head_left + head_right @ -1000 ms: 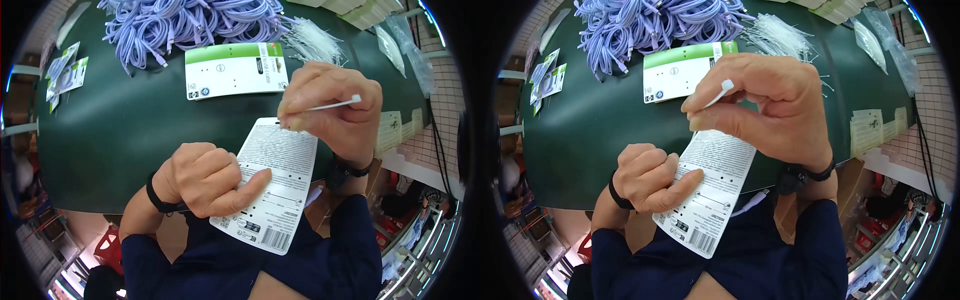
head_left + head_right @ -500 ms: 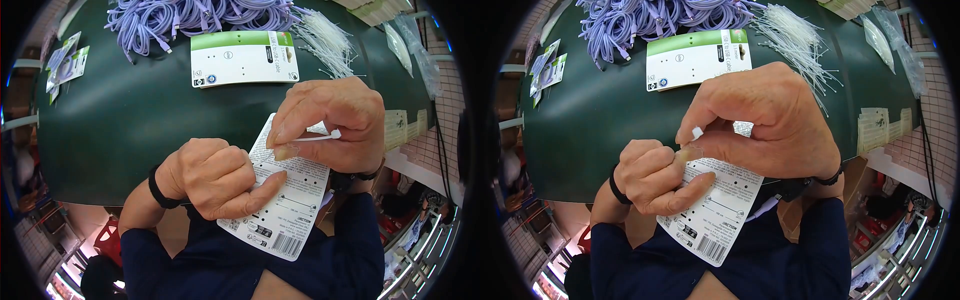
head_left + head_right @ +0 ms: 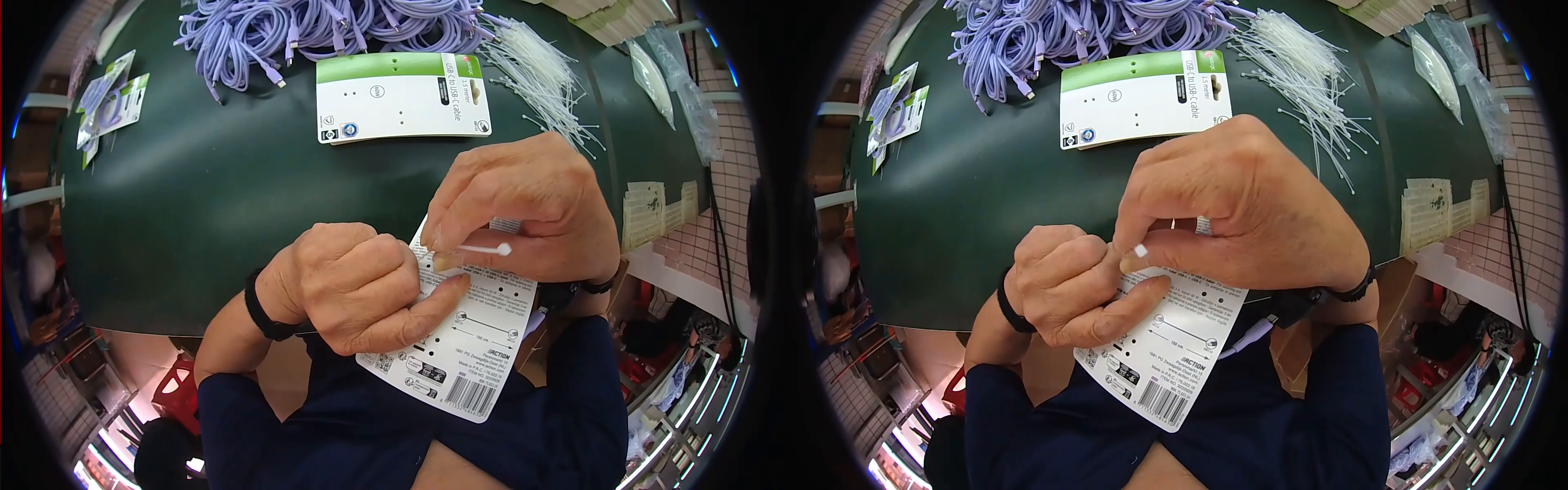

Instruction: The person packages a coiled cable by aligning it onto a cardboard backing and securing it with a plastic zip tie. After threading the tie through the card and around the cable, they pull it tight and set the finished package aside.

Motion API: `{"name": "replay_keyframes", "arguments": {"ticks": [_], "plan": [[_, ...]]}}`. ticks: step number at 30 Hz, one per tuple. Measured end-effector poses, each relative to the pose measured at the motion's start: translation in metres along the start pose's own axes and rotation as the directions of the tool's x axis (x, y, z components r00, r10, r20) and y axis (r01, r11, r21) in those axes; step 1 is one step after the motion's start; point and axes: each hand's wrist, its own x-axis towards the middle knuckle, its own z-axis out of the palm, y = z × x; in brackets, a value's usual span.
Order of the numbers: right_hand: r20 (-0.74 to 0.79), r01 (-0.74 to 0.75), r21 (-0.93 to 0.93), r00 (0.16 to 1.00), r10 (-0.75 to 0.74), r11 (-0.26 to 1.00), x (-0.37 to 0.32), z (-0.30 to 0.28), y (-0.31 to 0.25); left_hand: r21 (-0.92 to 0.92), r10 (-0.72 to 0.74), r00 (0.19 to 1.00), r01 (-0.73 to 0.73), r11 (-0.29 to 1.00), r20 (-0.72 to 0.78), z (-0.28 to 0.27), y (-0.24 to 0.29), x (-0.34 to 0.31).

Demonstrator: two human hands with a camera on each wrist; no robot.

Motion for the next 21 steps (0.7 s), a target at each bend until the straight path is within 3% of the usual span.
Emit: {"name": "replay_keyframes", "arguments": {"ticks": [4,13,16,17,18,19,20,21], "plan": [[0.096,0.032,-0.015,0.995,-0.03,0.999,0.001,0.0,0.005,0.017,-0.014,0.999,0.015,1.0,-0.035,0.004,0.001,-0.001],[0.053,0.006,0.019,0.999,-0.007,1.0,0.001,-0.001,0.007,0.001,-0.103,0.994,0.103,0.995,-0.031,0.0,0.004,0.0],[-0.29,-0.049,0.176,0.952,0.099,0.983,0.0,-0.002,0.007,-0.114,-0.195,0.981,0.195,0.974,0.019,-0.005,-0.001,0.002],[-0.294,-0.034,0.166,0.952,0.083,0.986,0.0,-0.003,0.009,-0.103,-0.181,0.983,0.182,0.978,0.017,-0.005,-0.002,0.001],[-0.541,0.08,0.146,0.841,0.012,0.986,0.0,-0.005,0.011,-0.154,-0.323,0.946,0.313,0.937,-0.038,-0.004,-0.002,-0.003],[-0.746,0.191,0.098,0.663,-0.054,0.977,0.0,-0.007,0.015,-0.212,-0.456,0.886,0.431,0.877,-0.087,-0.002,-0.003,-0.008],[-0.747,0.21,0.084,0.661,-0.078,0.974,0.0,-0.009,0.018,-0.276,-0.58,0.804,0.533,0.8,-0.128,-0.001,-0.006,-0.012],[-0.757,0.259,-0.039,0.622,-0.197,0.965,-0.002,-0.009,0.022,-0.262,-0.564,0.814,0.519,0.813,-0.139,0.002,-0.009,-0.016]]}}
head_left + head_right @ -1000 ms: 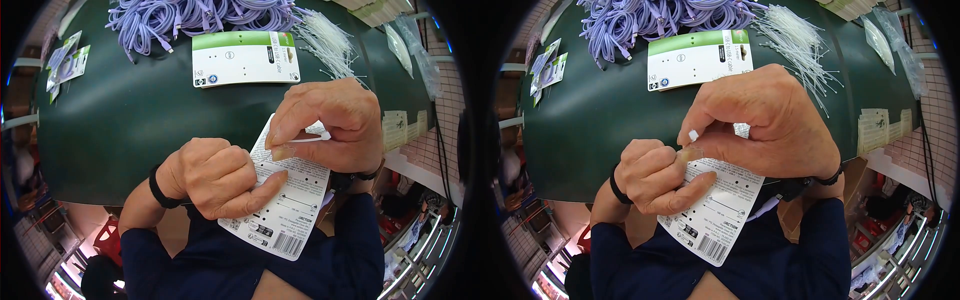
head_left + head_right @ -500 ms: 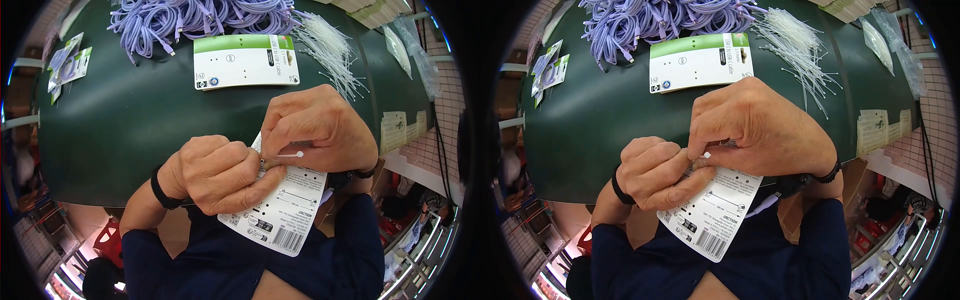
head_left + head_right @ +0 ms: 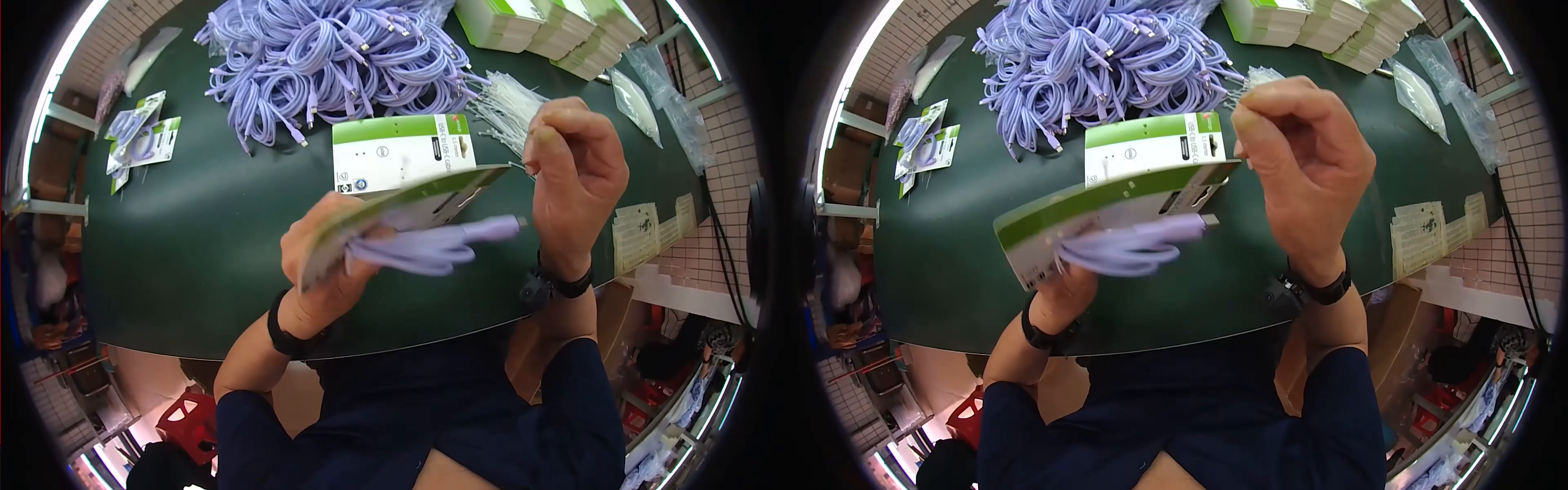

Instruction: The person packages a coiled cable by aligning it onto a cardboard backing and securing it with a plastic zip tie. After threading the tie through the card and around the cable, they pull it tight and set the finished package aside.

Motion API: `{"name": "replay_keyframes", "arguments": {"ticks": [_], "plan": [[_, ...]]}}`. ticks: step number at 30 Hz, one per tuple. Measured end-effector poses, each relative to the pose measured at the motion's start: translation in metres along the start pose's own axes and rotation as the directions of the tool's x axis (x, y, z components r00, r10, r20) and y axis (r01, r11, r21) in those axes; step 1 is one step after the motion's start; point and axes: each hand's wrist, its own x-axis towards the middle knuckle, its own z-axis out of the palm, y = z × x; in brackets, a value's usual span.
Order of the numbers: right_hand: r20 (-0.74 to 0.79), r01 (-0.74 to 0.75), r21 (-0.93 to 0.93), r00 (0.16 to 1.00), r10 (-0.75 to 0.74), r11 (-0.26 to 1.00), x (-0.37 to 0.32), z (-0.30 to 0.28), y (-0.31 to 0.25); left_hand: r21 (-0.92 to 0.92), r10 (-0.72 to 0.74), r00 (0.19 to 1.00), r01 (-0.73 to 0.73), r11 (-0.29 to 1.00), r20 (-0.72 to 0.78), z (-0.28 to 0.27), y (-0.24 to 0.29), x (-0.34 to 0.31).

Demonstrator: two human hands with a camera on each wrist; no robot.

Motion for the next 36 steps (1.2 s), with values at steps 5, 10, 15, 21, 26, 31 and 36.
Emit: {"name": "replay_keyframes", "arguments": {"ticks": [5,10,15,21,26,31,36], "plan": [[0.269,0.49,-0.21,0.861,-0.432,0.846,0.001,0.014,0.0,-0.516,-0.58,0.76,0.385,0.765,-0.292,0.008,-0.007,0.05],[0.405,0.638,-0.404,0.767,-0.497,0.655,-0.008,0.035,0.013,-0.677,-0.647,0.689,0.307,0.668,-0.326,0.026,0.006,0.081],[0.436,0.659,-0.536,0.751,-0.496,0.527,-0.01,0.032,0.021,-0.681,-0.575,0.704,0.177,0.711,-0.417,0.054,0.0,0.083],[0.413,0.637,-0.597,0.765,-0.493,0.488,-0.014,0.032,0.033,-0.697,-0.567,0.748,0.201,0.688,-0.345,0.059,-0.003,0.078],[0.413,0.646,-0.563,0.76,-0.502,0.516,-0.02,0.037,0.033,-0.715,-0.534,0.778,0.163,0.68,-0.33,0.06,-0.022,0.074],[0.421,0.665,-0.414,0.746,-0.517,0.622,-0.027,0.044,0.033,-0.686,-0.614,0.741,0.299,0.663,-0.271,0.046,-0.024,0.074],[0.439,0.655,-0.42,0.752,-0.491,0.628,-0.026,0.041,0.042,-0.721,-0.65,0.719,0.311,0.62,-0.248,0.046,-0.018,0.077]]}}
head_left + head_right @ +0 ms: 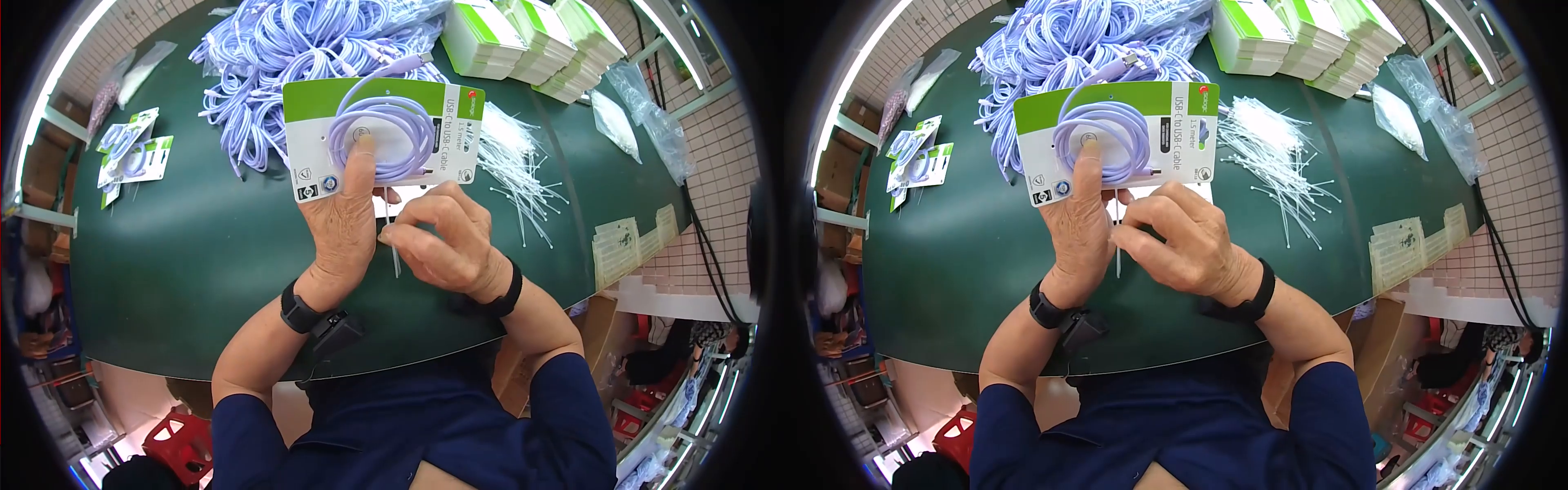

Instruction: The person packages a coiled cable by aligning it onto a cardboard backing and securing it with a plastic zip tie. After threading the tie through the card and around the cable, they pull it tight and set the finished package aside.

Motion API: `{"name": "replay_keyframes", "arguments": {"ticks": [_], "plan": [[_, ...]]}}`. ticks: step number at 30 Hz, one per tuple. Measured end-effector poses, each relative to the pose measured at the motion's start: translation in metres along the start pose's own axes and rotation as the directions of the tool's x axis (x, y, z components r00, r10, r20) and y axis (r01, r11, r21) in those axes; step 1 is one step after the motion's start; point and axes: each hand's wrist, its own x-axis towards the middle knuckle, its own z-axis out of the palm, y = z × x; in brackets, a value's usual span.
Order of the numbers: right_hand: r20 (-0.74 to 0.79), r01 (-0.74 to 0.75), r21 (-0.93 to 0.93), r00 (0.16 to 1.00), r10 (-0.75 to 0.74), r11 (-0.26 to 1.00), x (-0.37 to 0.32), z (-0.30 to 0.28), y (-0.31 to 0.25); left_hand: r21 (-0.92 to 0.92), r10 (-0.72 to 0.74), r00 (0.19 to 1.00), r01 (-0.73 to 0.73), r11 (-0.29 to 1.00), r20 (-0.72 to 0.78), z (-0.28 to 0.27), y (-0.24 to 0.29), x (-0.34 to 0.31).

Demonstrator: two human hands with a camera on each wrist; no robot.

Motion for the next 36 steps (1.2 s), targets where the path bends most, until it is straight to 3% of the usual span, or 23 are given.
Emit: {"name": "replay_keyframes", "arguments": {"ticks": [3,7,10,14,17,20,25,28,36], "plan": [[-0.001,-0.002,-0.026,1.0,0.002,1.0,-0.001,-0.001,0.004,0.019,-0.01,1.0,0.01,1.0,0.008,0.003,0.0,-0.003],[-0.014,-0.006,-0.059,1.0,0.005,0.998,0.0,-0.004,0.005,-0.041,0.122,0.992,-0.122,0.992,0.004,0.008,-0.011,-0.004],[-0.045,-0.031,-0.092,0.999,0.027,0.995,0.001,-0.003,0.004,0.166,0.189,0.975,-0.207,0.964,0.121,0.005,-0.008,-0.004],[-0.081,-0.079,-0.148,0.994,0.068,0.986,0.003,-0.003,0.003,0.207,0.242,0.961,-0.266,0.942,0.134,0.006,-0.005,-0.009],[-0.052,-0.098,-0.172,0.995,0.09,0.98,0.004,-0.004,0.006,0.149,0.201,0.976,-0.211,0.966,0.08,0.006,-0.008,-0.011],[-0.11,-0.176,-0.008,0.979,0.174,0.984,0.003,0.001,0.01,0.128,0.167,0.986,-0.169,0.977,0.031,0.001,-0.017,-0.012],[-0.125,-0.242,0.066,0.96,0.249,0.968,0.001,0.002,0.011,0.163,0.147,0.989,-0.146,0.976,0.004,-0.002,-0.023,-0.01],[-0.111,-0.178,-0.041,0.979,0.173,0.983,-0.002,0.003,0.01,0.195,0.146,0.988,-0.154,0.969,0.055,-0.004,-0.022,-0.005],[-0.135,-0.063,-0.052,0.989,0.055,0.997,0.001,-0.005,0.003,0.211,0.175,0.958,-0.224,0.952,0.227,0.008,0.002,-0.001]]}}
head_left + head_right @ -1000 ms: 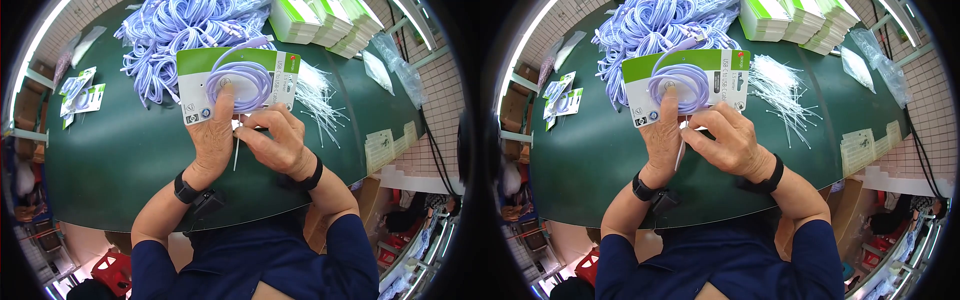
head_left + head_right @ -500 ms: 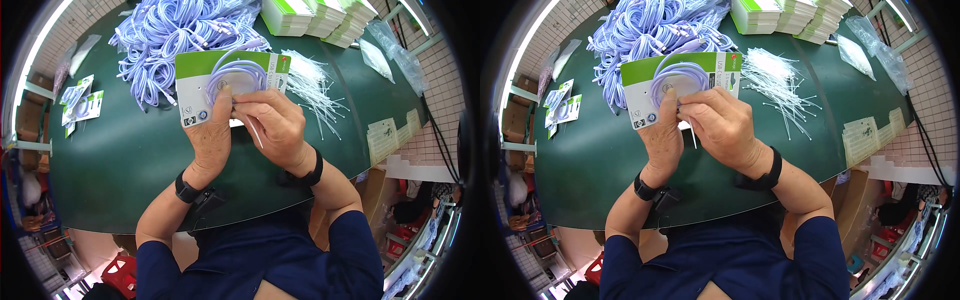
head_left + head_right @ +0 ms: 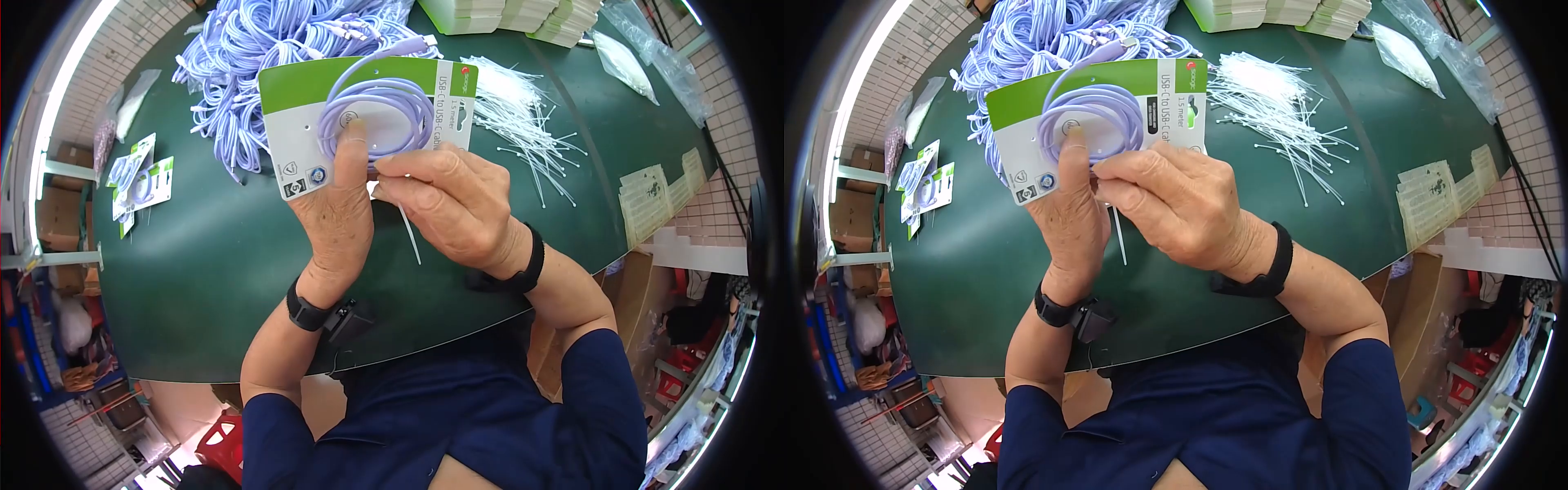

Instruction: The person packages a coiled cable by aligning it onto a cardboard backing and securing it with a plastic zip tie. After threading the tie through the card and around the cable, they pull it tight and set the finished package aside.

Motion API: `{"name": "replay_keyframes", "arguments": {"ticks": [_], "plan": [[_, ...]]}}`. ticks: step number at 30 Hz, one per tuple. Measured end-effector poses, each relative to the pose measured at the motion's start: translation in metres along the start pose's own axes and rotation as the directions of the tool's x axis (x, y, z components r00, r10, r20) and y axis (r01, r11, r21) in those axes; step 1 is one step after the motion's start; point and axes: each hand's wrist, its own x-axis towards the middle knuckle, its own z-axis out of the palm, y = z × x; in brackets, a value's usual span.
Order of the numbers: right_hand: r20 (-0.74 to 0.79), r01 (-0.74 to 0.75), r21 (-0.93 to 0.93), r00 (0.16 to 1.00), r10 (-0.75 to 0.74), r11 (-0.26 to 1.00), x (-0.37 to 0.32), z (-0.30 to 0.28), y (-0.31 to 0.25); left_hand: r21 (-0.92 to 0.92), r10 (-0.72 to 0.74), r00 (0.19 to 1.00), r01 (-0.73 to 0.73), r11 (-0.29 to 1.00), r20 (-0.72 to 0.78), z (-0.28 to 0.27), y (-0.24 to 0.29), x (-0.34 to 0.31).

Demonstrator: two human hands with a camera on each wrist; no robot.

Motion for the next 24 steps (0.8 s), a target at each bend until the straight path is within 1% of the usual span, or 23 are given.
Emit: {"name": "replay_keyframes", "arguments": {"ticks": [5,9,10,13,18,24], "plan": [[-0.009,0.019,0.032,1.0,-0.018,0.999,-0.002,0.003,-0.003,0.076,0.037,0.999,-0.039,0.996,0.04,-0.009,-0.006,0.001],[-0.028,0.022,0.039,0.999,-0.021,0.999,-0.001,0.003,-0.006,0.095,0.029,0.999,-0.033,0.995,0.045,-0.01,-0.003,-0.001],[-0.031,0.024,0.045,0.999,-0.023,0.999,0.0,0.003,-0.007,0.095,0.03,0.999,-0.034,0.995,0.045,-0.009,-0.002,-0.001],[-0.04,0.036,0.055,0.999,-0.034,0.998,0.002,0.002,-0.009,0.01,-0.029,0.999,0.029,1.0,0.032,-0.008,-0.001,0.001],[-0.04,0.036,0.072,0.999,-0.033,0.997,0.003,0.001,-0.01,-0.007,-0.026,0.999,0.027,1.0,0.019,-0.006,0.0,0.002],[-0.037,0.01,0.086,0.999,-0.006,0.996,0.002,0.0,-0.01,0.02,-0.019,1.0,0.018,1.0,0.024,-0.004,0.003,0.0]]}}
